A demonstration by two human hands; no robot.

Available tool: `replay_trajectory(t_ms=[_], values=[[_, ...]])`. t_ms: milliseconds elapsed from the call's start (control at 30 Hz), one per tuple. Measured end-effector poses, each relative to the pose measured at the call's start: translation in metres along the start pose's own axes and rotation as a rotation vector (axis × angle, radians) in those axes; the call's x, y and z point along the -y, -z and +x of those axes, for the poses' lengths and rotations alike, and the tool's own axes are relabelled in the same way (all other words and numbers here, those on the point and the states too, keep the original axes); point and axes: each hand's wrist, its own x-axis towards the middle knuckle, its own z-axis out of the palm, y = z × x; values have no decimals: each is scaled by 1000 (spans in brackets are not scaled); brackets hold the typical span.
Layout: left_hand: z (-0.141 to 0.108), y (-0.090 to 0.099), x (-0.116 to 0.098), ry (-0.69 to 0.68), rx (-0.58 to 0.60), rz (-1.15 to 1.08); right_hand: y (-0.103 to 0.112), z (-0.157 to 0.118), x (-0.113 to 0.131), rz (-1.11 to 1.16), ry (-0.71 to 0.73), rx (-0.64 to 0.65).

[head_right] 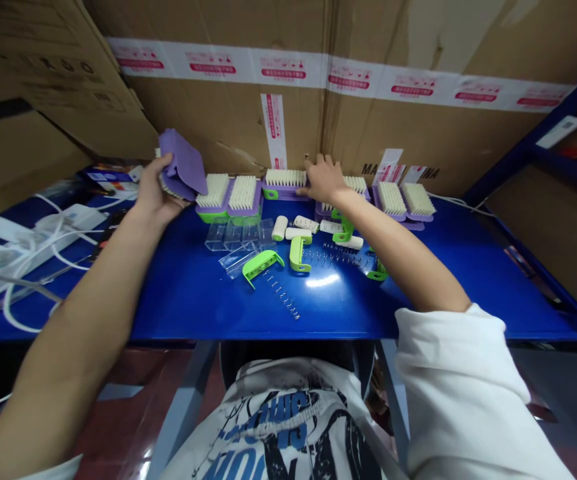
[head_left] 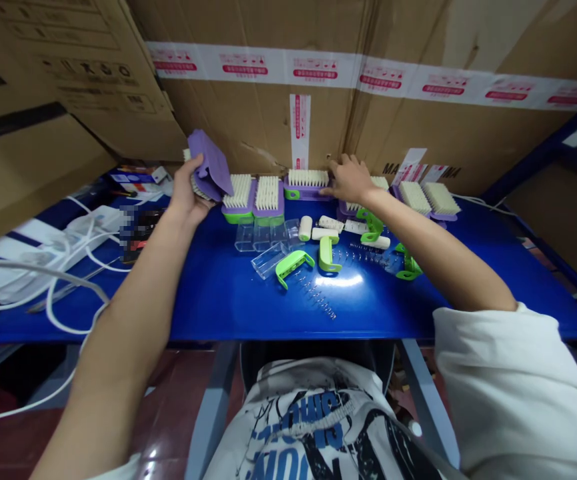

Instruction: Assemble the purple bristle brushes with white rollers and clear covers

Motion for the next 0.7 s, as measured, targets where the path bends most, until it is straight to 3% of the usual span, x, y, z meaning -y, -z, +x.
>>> replay_trajectory(t_ms=[133,267,400,533,600,700], values=[[-14,-17,-12,-388,-134,104,41,-44,-1,140,93,-94],[-53,-56,-23,-637,124,308,72,-109,15,320,351,62],[-95,-93,-18,-626,277,461,65,-153,41,141,583,211],[-112,-106,-10,-613,336,451,44,-165,60,-57,577,236],[-113,-106,-8,-612,372,406,43,-165,63,-31,561,232],[-112,-105,-10,-604,395,330,62,-167,57,181,538,209]])
